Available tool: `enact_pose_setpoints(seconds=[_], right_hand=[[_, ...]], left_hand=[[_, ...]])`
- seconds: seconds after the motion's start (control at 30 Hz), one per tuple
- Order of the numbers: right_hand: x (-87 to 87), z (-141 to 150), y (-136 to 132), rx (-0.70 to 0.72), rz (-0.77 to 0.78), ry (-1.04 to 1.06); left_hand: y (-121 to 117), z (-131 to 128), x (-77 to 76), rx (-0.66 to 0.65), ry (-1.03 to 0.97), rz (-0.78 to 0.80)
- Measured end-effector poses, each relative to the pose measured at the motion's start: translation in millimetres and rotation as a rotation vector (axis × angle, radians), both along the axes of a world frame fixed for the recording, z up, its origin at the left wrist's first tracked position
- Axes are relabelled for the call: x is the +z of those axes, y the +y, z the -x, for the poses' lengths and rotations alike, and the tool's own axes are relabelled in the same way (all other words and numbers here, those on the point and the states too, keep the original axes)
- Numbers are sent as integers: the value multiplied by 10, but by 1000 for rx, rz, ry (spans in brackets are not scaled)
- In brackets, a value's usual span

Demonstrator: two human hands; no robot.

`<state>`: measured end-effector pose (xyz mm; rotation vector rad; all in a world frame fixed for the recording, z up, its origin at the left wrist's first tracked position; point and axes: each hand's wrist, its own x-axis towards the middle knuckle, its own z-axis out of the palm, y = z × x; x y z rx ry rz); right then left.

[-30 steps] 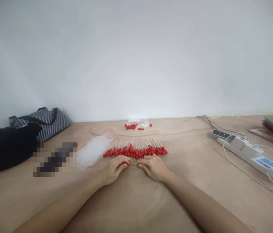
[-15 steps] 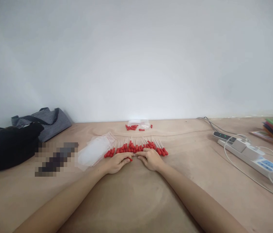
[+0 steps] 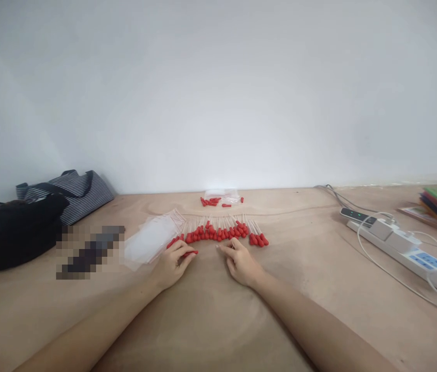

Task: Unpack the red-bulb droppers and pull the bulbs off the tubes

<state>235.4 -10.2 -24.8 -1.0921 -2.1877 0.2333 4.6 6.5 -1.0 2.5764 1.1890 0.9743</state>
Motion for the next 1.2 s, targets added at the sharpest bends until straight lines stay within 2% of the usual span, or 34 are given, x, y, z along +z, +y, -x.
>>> enact_pose_setpoints(seconds=[0.1,0.2,0.3,0.43,0.53,0.67,0.77,0.87,1.03,1.2], right_hand=[[5,112,-57,-42,3,31],[47,257,-111,-102,23,61],[101,372,-179,-100,49,80],[139,410,-237,-47,101,89],[137,363,-221,-26,129,149],[117,212,-155,-108,114,253],[90,67,-119,-195,122,262],[72,-34,-107,-243,137,260],[98,-37,-126,-222,115,232],[89,0,-129,-198,92,205]], left_hand=[[-3,53,-30,153,-2,-6],[-1,39,-25,242,6,9],[-17,18,-9,272,-18,78],[-32,52,-11,279,-174,231],[-2,92,10,291,-220,205],[90,42,128,266,-111,62],[175,-129,241,240,47,-32],[273,-374,305,331,173,-91],[453,-672,286,457,289,-59],[448,-603,308,516,258,-58]])
